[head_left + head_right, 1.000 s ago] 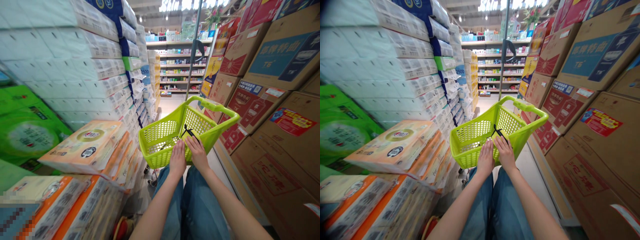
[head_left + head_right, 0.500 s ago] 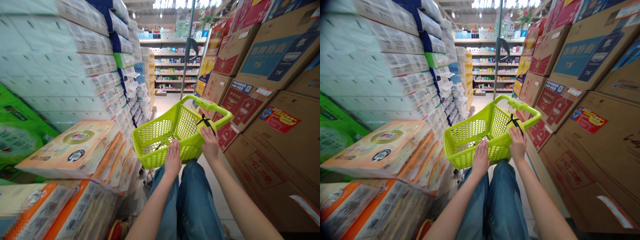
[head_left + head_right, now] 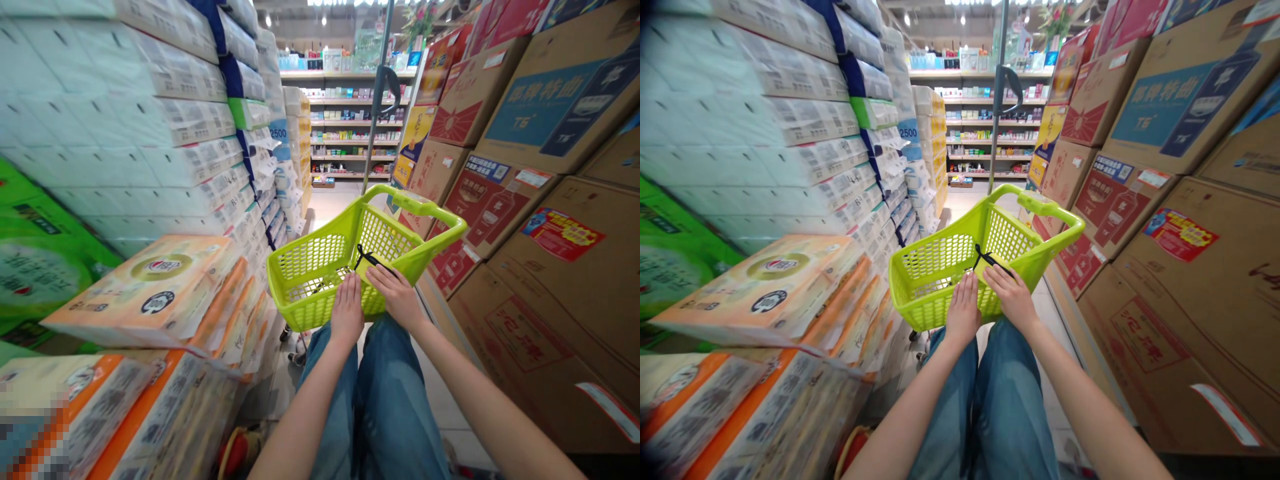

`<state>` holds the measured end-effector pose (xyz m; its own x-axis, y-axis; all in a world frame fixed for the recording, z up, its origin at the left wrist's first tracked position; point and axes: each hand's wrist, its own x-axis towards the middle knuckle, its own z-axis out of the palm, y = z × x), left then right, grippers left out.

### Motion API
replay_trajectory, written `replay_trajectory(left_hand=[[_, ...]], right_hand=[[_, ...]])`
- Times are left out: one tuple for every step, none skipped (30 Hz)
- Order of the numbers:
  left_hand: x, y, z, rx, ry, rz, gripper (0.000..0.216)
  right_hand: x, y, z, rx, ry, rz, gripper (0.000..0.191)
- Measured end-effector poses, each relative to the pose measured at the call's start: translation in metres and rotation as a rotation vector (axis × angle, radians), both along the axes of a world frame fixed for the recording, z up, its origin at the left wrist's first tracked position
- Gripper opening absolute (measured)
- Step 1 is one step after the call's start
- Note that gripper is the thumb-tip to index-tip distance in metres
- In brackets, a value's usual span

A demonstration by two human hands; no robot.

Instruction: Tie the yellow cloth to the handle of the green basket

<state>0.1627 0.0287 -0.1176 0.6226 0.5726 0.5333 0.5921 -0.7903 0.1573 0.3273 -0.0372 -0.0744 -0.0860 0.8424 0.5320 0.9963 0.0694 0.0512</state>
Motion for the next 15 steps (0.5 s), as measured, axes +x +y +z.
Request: replay_trajectory(left_hand=[[0.000,0.000,0.000,-0.006,0.000,-0.003,0.093],[0.000,0.000,0.001,-0.009,0.002,-0.007,0.093],[0.000,0.000,0.001,-0.011,0.008,-0.011,0.093],[0.001,0.000,0.001,-0.010,0.017,-0.010,0.093],[0.001,0.000,0.000,-0.008,0.026,-0.003,0.092],[0.002,-0.001,0.000,-0.005,0.037,0.008,0.091],[0.003,-0.001,-0.001,-0.001,0.045,0.023,0.090],[0.005,-0.001,-0.002,0.004,0.050,0.037,0.089],[0.006,-0.001,-0.004,0.010,0.050,0.048,0.088],[0.007,-0.001,-0.005,0.017,0.048,0.057,0.088],[0.007,-0.001,-0.006,0.024,0.044,0.064,0.088],[0.008,-0.001,-0.007,0.031,0.039,0.069,0.087],[0.008,-0.001,-0.008,0.037,0.036,0.075,0.087],[0.008,-0.001,-0.008,0.042,0.035,0.080,0.085],[0.008,-0.001,-0.008,0.047,0.035,0.084,0.084]], right_hand=[[0.019,-0.005,0.009,-0.012,-0.027,-0.005,0.074],[0.038,-0.010,0.018,-0.006,-0.043,-0.038,0.071],[0.055,-0.014,0.026,0.027,-0.046,-0.092,0.069],[0.069,-0.016,0.032,0.064,-0.032,-0.163,0.067],[0.079,-0.017,0.036,0.102,-0.009,-0.231,0.066],[0.083,-0.017,0.038,0.141,0.022,-0.298,0.066],[0.081,-0.015,0.036,0.172,0.057,-0.362,0.066],[0.072,-0.012,0.033,0.192,0.089,-0.414,0.068],[0.058,-0.008,0.027,0.199,0.116,-0.450,0.070],[0.040,-0.003,0.019,0.197,0.139,-0.478,0.072],[0.019,0.001,0.011,0.167,0.148,-0.456,0.075],[-0.002,0.006,0.002,0.134,0.157,-0.406,0.077],[-0.023,0.010,-0.005,0.102,0.166,-0.347,0.077],[-0.041,0.014,-0.012,0.090,0.179,-0.305,0.075],[-0.055,0.016,-0.017,0.088,0.194,-0.281,0.072]])
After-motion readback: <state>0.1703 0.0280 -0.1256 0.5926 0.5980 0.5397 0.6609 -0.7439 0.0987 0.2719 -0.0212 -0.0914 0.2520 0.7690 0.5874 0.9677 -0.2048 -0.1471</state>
